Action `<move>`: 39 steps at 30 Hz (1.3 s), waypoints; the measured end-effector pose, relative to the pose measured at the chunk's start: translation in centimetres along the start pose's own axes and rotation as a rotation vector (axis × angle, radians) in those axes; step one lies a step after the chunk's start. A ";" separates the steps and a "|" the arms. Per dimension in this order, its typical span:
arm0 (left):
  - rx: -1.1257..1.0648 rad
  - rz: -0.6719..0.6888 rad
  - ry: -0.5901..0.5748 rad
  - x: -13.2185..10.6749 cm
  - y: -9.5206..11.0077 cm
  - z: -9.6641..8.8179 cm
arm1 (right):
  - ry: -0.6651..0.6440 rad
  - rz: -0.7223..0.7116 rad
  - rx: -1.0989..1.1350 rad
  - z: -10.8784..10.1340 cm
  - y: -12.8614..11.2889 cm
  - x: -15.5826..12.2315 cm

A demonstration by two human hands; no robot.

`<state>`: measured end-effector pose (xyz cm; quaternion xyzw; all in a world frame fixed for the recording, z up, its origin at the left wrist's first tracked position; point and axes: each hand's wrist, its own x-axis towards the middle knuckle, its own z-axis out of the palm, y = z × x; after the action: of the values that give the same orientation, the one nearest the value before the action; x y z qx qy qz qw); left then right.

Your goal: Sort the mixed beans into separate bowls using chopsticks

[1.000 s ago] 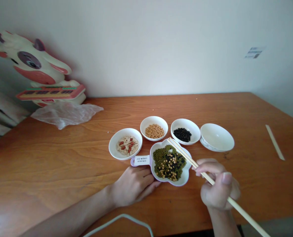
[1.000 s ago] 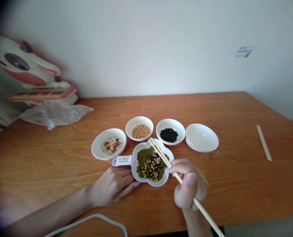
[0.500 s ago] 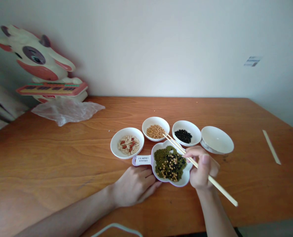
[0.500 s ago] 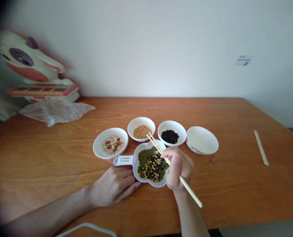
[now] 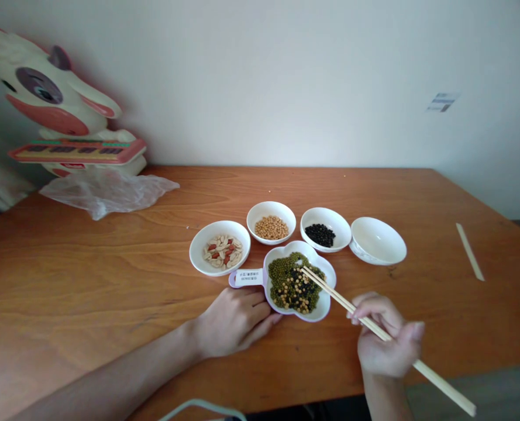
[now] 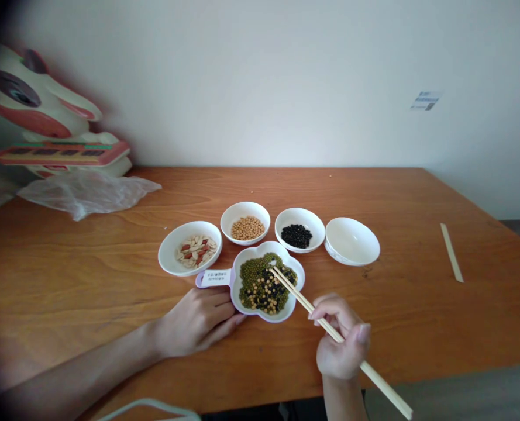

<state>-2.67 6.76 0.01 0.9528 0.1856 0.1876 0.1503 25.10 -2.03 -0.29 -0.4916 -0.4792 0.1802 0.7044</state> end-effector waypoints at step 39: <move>0.031 0.026 -0.009 0.0 0.0 0.0 | -0.074 -0.201 -0.099 2.4 -0.2 3.7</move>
<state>-2.72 6.74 0.03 0.9581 0.1755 0.1825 0.1337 24.76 1.81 1.89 -0.4684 -0.5600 0.1029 0.6756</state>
